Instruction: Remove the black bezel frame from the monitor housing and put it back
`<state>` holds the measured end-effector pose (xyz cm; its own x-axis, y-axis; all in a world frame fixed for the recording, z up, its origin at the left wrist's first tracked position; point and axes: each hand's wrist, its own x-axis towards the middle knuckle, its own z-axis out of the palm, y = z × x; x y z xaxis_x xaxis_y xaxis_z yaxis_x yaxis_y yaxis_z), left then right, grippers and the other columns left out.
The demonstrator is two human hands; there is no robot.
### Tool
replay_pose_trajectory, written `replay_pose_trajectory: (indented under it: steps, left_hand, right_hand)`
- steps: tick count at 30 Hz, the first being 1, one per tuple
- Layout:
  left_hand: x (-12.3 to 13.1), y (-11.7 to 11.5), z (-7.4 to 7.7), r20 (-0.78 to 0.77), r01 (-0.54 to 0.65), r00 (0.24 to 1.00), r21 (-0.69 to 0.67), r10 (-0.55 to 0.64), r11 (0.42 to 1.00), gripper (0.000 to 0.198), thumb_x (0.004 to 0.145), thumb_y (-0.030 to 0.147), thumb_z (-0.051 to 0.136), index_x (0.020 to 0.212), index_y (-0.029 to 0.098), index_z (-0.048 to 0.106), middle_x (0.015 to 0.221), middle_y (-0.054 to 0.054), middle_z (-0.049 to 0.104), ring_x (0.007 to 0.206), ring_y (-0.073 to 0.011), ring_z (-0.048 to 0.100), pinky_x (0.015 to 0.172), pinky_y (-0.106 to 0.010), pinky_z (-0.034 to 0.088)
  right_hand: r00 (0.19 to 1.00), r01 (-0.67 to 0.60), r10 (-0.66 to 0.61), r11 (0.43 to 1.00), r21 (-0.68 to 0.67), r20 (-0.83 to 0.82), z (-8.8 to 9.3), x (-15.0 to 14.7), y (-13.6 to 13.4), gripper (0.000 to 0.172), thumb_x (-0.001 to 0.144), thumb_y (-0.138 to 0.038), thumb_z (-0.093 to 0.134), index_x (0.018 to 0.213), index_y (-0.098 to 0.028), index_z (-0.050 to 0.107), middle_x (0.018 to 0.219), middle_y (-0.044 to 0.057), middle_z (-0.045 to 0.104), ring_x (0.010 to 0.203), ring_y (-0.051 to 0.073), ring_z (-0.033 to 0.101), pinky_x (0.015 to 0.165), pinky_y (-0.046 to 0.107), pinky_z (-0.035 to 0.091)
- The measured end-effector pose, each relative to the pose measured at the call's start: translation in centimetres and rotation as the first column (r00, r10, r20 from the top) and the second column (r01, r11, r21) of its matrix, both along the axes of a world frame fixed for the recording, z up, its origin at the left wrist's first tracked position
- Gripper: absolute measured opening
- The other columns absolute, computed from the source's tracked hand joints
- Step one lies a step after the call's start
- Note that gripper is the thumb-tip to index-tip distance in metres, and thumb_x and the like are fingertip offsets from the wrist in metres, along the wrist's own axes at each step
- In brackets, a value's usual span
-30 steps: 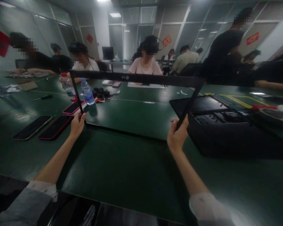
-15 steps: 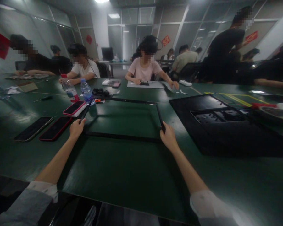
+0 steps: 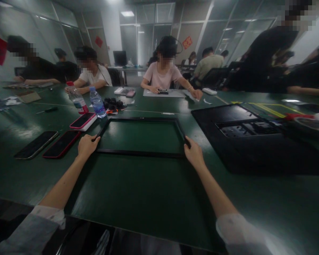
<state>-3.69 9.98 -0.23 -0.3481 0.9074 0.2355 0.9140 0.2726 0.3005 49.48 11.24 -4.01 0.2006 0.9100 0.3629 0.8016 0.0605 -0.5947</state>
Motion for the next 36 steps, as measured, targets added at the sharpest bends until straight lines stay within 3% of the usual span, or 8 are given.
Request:
replay_pose_trajectory:
  steps: [8,14,18,26,29,33,36]
  left_hand:
    - [0.1,0.0,0.0,-0.018,0.034,0.999,-0.004,-0.034,0.999,0.053,0.098,0.045,0.043,0.131,0.015,0.071,0.125,-0.02,0.067,0.113,-0.0363,0.062,0.09,-0.045,0.051]
    - [-0.1,0.3,-0.1,0.002,0.057,0.998,0.015,-0.057,0.998,0.049,0.096,0.043,0.046,0.13,0.017,0.071,0.124,-0.019,0.066,0.114,-0.0335,0.063,0.093,-0.042,0.051]
    - [-0.2,0.6,-0.4,0.004,0.075,0.997,0.045,-0.075,0.996,0.047,0.095,0.041,0.047,0.129,0.016,0.07,0.123,-0.018,0.066,0.114,-0.0321,0.063,0.096,-0.042,0.051]
    - [-0.5,1.1,-0.7,0.057,0.107,0.992,0.058,-0.111,0.992,0.052,0.097,0.05,0.045,0.124,0.016,0.073,0.123,-0.019,0.066,0.118,-0.0335,0.061,0.102,-0.046,0.049]
    - [-0.6,1.1,-0.2,0.121,0.107,0.986,0.061,-0.114,0.992,0.054,0.097,0.055,0.044,0.126,0.019,0.073,0.128,-0.018,0.066,0.123,-0.0345,0.058,0.104,-0.049,0.048]
    - [0.2,-0.1,1.2,0.16,0.266,0.948,0.079,-0.276,0.961,0.062,0.093,0.065,0.049,0.14,0.026,0.063,0.146,-0.014,0.056,0.138,-0.0384,0.044,0.109,-0.058,0.041]
    - [1.3,-1.4,2.1,0.184,0.494,0.857,-0.027,-0.481,0.869,0.074,0.083,0.07,0.063,0.147,0.034,0.056,0.157,-0.01,0.046,0.144,-0.0397,0.037,0.112,-0.062,0.036]
  right_hand:
    - [1.0,-0.026,0.026,0.999,0.046,0.011,0.1,-0.4,0.1,0.053,0.084,-0.031,0.052,0.133,-0.014,0.066,0.128,0.016,0.069,0.117,0.032,0.065,0.107,0.052,0.048]
    - [0.995,-0.026,0.011,0.987,0.156,0.099,-0.5,0.3,0.6,0.055,0.083,-0.033,0.05,0.13,-0.011,0.067,0.121,0.02,0.069,0.114,0.032,0.063,0.107,0.053,0.046]
    - [0.993,-0.057,0.043,0.99,0.131,0.107,-0.7,0.9,0.8,0.054,0.082,-0.034,0.051,0.129,-0.012,0.067,0.114,0.018,0.071,0.105,0.031,0.066,0.102,0.053,0.049]
    - [0.988,-0.058,0.059,0.998,-0.01,0.145,-0.4,0.3,0.1,0.066,0.086,-0.042,0.05,0.143,-0.01,0.057,0.137,0.021,0.063,0.127,0.038,0.056,0.108,0.06,0.044]
    - [0.989,-0.045,0.042,0.999,0.012,0.144,0.1,-0.2,-0.2,0.064,0.088,-0.043,0.05,0.144,-0.013,0.056,0.142,0.019,0.059,0.134,0.037,0.051,0.111,0.059,0.04]
    - [0.985,0.122,-0.128,0.991,0.058,0.12,1.8,0.1,-0.7,0.061,0.088,-0.04,0.048,0.142,-0.014,0.057,0.141,0.02,0.058,0.135,0.038,0.046,0.111,0.061,0.038]
    - [0.948,0.303,-0.308,0.951,0.065,0.086,3.3,2.4,-1.4,0.065,0.086,-0.041,0.048,0.144,-0.013,0.055,0.144,0.024,0.052,0.136,0.043,0.041,0.108,0.067,0.035]
